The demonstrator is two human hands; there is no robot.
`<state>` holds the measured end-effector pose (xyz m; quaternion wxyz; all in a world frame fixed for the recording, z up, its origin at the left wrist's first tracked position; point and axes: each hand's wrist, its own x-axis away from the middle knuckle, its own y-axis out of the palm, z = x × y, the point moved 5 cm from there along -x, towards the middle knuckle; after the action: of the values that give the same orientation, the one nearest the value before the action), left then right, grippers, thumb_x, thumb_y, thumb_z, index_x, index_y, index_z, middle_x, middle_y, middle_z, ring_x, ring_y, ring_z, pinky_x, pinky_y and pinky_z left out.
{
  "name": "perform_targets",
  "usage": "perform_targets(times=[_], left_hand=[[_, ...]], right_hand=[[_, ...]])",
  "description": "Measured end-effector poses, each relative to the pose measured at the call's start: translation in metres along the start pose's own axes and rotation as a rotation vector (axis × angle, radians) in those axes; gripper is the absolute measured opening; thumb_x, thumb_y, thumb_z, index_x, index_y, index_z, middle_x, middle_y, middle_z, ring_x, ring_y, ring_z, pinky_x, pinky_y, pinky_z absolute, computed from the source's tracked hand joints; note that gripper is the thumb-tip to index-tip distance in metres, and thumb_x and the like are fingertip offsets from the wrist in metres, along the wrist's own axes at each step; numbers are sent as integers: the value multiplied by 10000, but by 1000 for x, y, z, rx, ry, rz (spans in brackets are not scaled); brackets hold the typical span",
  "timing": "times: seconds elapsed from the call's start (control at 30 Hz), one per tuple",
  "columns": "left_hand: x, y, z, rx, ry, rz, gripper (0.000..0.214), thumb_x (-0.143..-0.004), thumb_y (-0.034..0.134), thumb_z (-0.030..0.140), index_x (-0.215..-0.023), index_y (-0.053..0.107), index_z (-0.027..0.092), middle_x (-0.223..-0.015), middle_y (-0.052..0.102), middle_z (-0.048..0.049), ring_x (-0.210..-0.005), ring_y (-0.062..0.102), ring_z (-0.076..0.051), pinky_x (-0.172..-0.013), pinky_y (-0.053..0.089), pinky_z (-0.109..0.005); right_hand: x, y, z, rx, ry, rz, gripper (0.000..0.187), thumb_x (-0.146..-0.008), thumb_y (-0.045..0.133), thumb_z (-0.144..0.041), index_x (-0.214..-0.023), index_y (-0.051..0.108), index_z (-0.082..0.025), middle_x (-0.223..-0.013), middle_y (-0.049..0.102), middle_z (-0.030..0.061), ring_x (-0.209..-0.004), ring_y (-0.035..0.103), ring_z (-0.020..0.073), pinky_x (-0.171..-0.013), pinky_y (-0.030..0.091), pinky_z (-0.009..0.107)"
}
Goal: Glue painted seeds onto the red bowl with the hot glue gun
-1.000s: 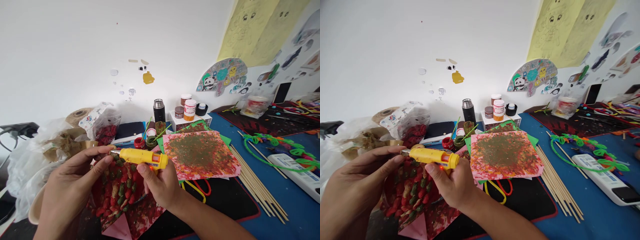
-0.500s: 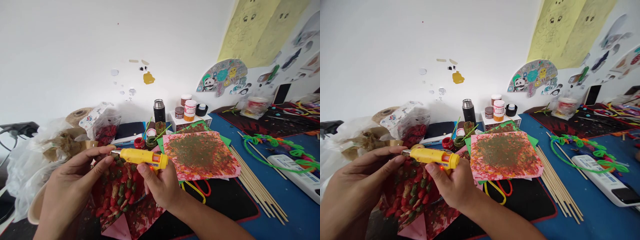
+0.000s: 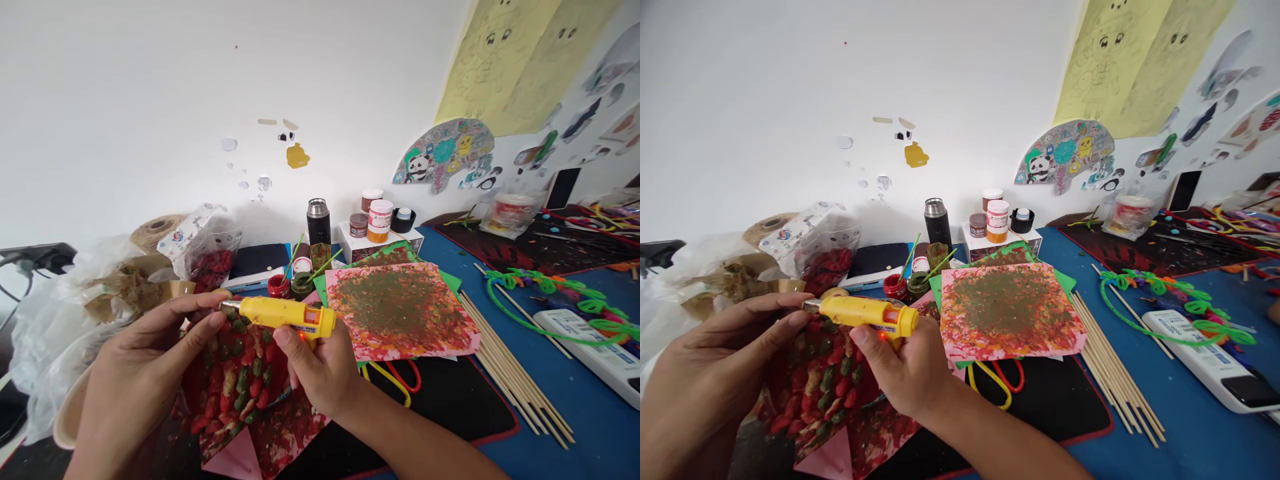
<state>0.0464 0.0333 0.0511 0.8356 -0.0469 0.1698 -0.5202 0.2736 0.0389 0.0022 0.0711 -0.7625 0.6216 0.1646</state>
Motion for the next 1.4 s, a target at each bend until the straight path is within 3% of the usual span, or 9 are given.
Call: perform_targets(times=[0.2,0.6,0.77,1.4], left_hand=[[1,2,2,-19,-5,5,644,-604,1007,722,-1087,921,306,-1115,928,-65,-797,836,-227,-603,673,-241],[1,2,-2,7,-21,-28,649,-623,1005,713,-1103,911,288,-841,874,-26,-672,798,-227,-546,672,-282],[-1,-1,-2,20,-18,4,645,-597,1035,675,-1105,916,296,-1019,921,-54,-724,802,-202,-585,658,-227],[7,1,7,62,-3,45,611,-581,1044,681,-1050,915,311,-1150,928,-53,-835,835,-218,-674,695,-230]], right_hand=[[0,0,1,24,22,-6,661,-1060,656,-799,-1115,843,-167,-499,478,-59,-477,541,153,-418,409,234],[0,-1,3,21,39,13,675,-1045,665,-816,-1077,844,-165,-503,474,-58,-500,577,158,-415,410,226],[0,-1,3,30,49,5,675,-1041,668,-822,-1081,848,-173,-494,458,-60,-475,554,157,-401,390,234],[0,-2,3,23,38,17,647,-1044,675,-806,-1087,841,-182,-506,463,-58,-475,558,161,-393,389,237]])
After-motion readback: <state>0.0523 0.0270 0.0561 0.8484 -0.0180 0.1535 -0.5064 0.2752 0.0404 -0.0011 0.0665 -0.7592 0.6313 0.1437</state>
